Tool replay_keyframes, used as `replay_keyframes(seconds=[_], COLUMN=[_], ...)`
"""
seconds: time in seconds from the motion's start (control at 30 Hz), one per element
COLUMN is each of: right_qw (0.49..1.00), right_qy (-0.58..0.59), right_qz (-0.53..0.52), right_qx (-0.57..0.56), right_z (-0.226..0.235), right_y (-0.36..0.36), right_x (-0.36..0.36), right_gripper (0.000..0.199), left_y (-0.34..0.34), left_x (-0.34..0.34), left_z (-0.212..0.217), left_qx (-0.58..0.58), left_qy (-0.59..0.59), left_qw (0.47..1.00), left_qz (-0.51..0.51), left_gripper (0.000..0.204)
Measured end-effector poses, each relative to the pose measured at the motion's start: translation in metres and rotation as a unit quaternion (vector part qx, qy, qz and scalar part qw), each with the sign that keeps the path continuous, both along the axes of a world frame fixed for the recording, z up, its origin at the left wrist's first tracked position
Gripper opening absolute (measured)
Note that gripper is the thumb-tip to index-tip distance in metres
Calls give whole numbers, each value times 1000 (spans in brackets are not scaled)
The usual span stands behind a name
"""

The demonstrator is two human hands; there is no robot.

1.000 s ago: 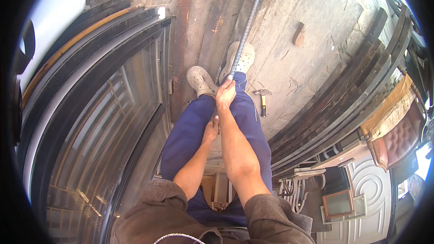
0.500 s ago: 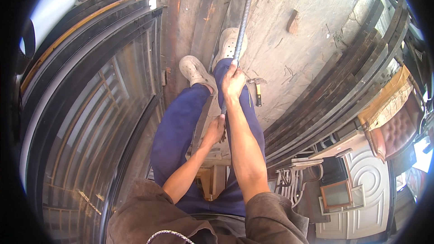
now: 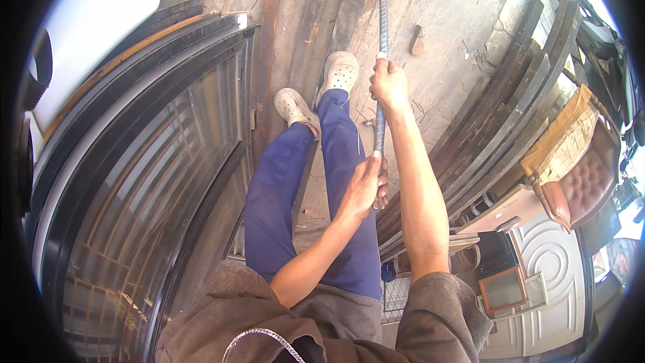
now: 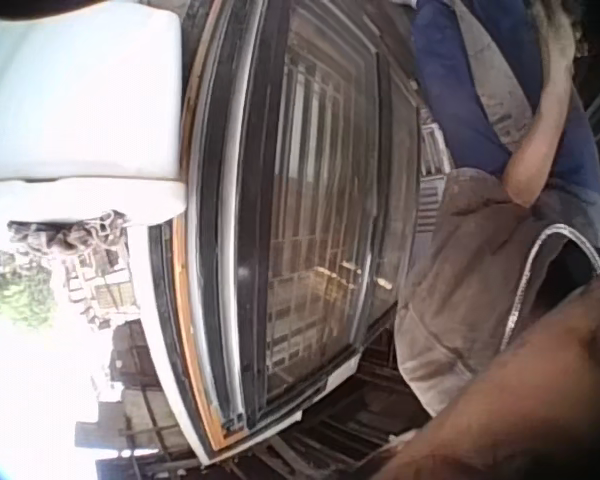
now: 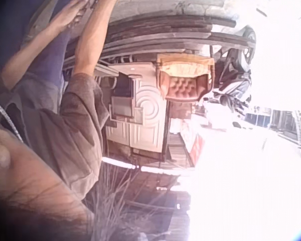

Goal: The person hammers a long metal bar on a wooden floor using a hammer, then uses a metal rod to scrape or adjust the bar. The person remains seated throughout the task.

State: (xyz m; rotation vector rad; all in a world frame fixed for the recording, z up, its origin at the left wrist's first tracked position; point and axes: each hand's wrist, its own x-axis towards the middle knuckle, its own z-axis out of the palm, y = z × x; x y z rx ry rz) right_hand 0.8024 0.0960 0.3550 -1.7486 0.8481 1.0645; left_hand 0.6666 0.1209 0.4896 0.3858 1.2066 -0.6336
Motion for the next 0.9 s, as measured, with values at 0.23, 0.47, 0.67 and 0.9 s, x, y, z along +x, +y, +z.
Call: replay_keyframes(seconds=[0.23,0.47,0.67,0.9], right_qw=[975,919,918,921], right_qy=[56,5,139,301], right_qz=[-212,-395,-369,-228], right_qx=[18,-9,48,92], right_z=[26,59,82,93], right_y=[26,-3,-64,-83], right_x=[-94,-132,-147,-147], right_gripper=[31,30,15,12], left_y=[52,89,27,-57], left_x=[-69,-97,-82,-70], left_z=[38,57,112,78], left_qx=[88,264,-8,13], left_qy=[19,-103,75,83], left_qw=[976,871,997,983], left_qz=[-200,-400,-2,161], left_gripper=[39,40,23,20])
